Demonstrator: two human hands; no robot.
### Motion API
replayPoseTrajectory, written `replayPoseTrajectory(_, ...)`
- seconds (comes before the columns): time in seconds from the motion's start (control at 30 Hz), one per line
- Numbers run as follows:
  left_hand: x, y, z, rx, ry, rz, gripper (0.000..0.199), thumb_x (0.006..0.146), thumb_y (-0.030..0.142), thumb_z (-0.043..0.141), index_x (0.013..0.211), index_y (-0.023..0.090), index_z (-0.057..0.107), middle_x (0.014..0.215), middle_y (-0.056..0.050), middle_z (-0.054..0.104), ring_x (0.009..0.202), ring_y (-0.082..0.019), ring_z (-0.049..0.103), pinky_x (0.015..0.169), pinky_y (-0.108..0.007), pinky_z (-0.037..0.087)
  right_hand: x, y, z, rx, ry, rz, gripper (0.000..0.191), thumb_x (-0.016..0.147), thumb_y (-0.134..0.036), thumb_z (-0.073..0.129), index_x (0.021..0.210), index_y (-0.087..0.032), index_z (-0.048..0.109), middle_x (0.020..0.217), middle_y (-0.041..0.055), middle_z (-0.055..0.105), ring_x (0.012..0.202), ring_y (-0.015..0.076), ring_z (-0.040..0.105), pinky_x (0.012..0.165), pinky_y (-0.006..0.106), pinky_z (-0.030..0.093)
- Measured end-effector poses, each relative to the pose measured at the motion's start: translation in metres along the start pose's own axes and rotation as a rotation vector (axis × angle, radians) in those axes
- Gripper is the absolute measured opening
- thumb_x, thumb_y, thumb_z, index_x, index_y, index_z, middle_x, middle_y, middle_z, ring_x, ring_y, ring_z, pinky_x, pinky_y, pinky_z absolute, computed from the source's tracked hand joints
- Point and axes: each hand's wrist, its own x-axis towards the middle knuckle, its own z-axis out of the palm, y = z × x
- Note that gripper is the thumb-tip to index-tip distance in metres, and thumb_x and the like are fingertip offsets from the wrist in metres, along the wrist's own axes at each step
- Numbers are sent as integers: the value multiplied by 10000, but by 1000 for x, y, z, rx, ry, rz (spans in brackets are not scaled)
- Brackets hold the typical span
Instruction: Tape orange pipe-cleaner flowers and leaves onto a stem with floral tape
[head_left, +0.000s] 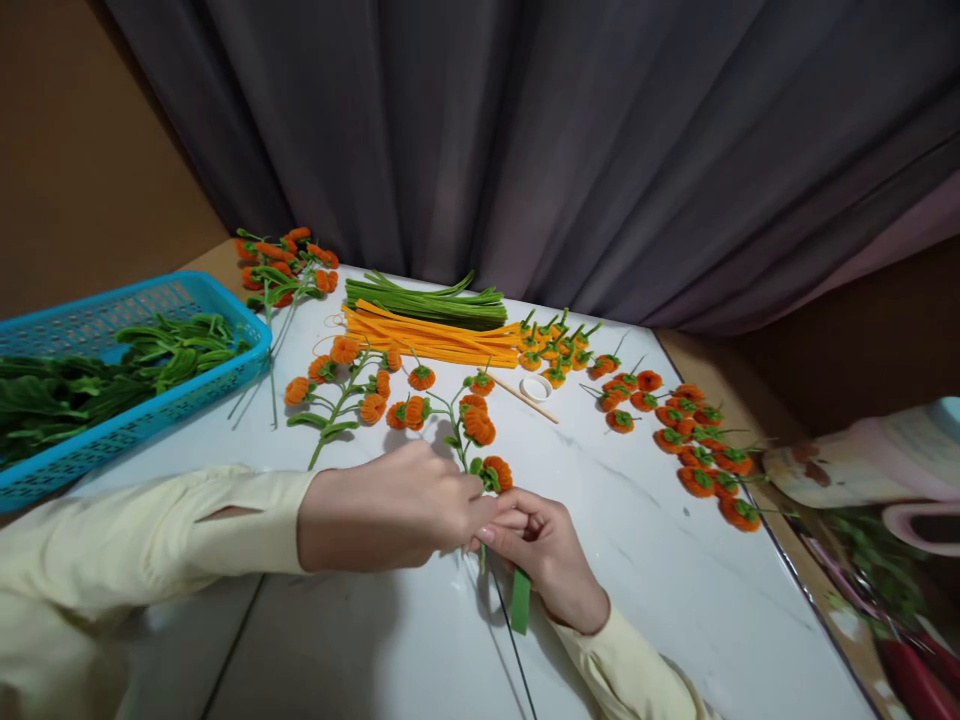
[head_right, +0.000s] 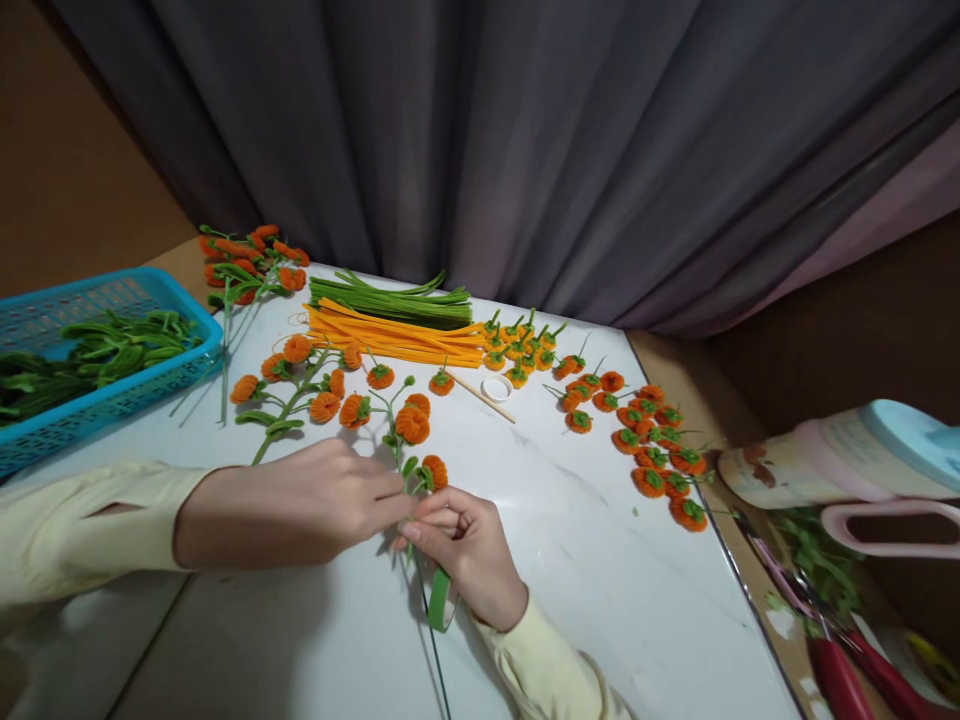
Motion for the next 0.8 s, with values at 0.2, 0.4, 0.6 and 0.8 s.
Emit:
replayPoseTrajectory(0.2, 21, -4, -13, 20, -160, 35, 117, 777, 83, 543, 725, 160, 613, 559, -36, 607, 447, -155, 509, 404, -296, 162, 1, 0, 0, 28, -35, -25, 248, 693, -322, 740, 688, -132, 580, 613, 47, 684, 474, 90, 511, 441, 193, 295)
replayPoseTrajectory(0.4, 32, -8, -22, -88, -193, 146, 120, 715, 122, 644, 607, 173, 635, 501, -20, 594, 370, -125, 412, 381, -296, 160, 1, -3, 3, 10, -43, 28, 283, 655, -337, 757, 722, -119, 589, 605, 51, 682, 397, 62, 437, 391, 185, 243)
replayPoseTrajectory(0.6, 36, -9, -17, -171, -149, 176, 176, 659, 44, 669, 525, 150, 628, 488, -14, 602, 364, -106, 380, 373, -286, 164, 3, -3, 1, 48, -63, 149, 306, 608, -337, 767, 690, -115, 572, 589, 49, 673, 342, 28, 313, 342, 171, 185)
replayPoseTrajectory(0.8, 31, -11, -11, -197, 13, 273, 238, 680, 38, 654, 485, 169, 616, 447, -6, 576, 370, -103, 375, 375, -281, 159, 10, 6, -7, 261, -151, 324, 234, 551, -246, 747, 670, -114, 595, 379, -32, 532, 282, 37, 301, 305, 179, 111)
